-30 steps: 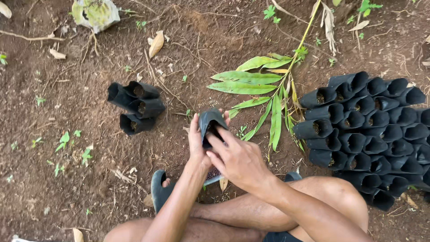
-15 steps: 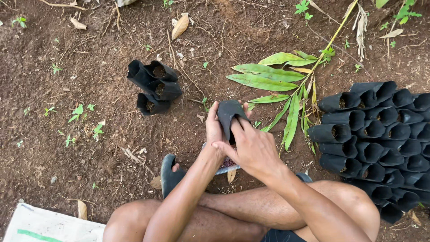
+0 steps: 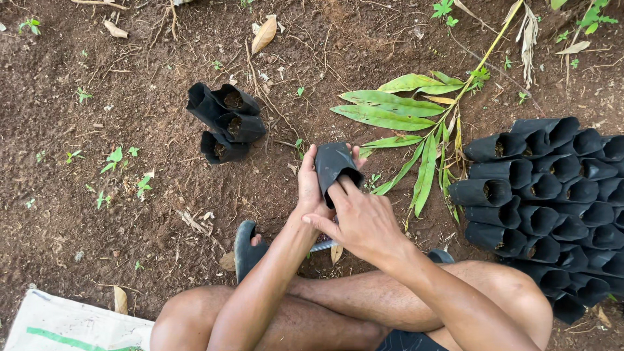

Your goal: The person puts seeds from a plastic container into small black planter bags filled with soil, then firms the soil by hand.

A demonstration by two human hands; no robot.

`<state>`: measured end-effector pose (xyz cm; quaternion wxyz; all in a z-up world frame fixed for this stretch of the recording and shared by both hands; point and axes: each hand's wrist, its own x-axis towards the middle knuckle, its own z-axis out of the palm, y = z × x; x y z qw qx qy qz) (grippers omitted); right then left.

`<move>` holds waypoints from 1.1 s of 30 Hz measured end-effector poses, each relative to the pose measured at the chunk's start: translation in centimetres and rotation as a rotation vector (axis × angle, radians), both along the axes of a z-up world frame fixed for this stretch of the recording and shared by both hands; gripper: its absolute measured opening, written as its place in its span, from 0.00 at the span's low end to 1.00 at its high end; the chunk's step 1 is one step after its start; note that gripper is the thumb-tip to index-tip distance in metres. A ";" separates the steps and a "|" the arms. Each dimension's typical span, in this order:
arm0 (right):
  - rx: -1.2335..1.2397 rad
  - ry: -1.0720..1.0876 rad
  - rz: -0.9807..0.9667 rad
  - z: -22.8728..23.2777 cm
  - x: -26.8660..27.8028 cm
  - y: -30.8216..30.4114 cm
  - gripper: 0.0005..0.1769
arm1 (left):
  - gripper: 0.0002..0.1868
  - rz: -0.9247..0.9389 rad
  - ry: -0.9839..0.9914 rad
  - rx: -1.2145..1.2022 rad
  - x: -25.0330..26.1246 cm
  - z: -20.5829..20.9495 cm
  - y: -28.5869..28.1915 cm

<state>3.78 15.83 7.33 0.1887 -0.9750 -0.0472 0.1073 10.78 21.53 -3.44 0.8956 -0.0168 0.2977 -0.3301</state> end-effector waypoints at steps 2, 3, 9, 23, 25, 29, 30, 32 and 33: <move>-0.024 -0.059 0.011 0.1 -0.1 0.1 0.35 | 0.22 0.009 -0.003 0.020 0.1 0.1 0.2; -0.024 -0.054 0.009 -0.4 0.0 -0.1 0.35 | 0.22 0.007 0.001 0.020 0.1 -0.1 0.1; -0.031 0.002 -0.018 -0.5 0.2 -0.1 0.39 | 0.22 -0.033 -0.016 -0.018 0.1 -0.2 0.2; 0.025 -0.024 -0.028 0.9 0.5 0.2 0.38 | 0.24 -0.034 0.026 -0.071 0.4 -1.5 0.3; -0.008 -0.016 -0.033 0.7 0.5 0.0 0.39 | 0.24 -0.040 0.025 -0.083 0.1 -1.1 0.3; 0.019 0.051 -0.015 1.0 0.4 0.3 0.39 | 0.23 -0.051 0.059 -0.046 -0.1 0.0 0.7; 0.020 0.053 -0.020 0.9 0.3 0.3 0.39 | 0.23 -0.057 0.061 -0.045 -0.2 -0.2 0.7; 0.027 0.028 -0.011 0.8 0.2 0.2 0.38 | 0.22 -0.040 0.076 -0.060 -0.2 -0.6 0.6; 0.026 0.029 -0.016 0.5 0.3 0.0 0.38 | 0.22 -0.045 0.077 -0.061 -0.2 -1.1 0.3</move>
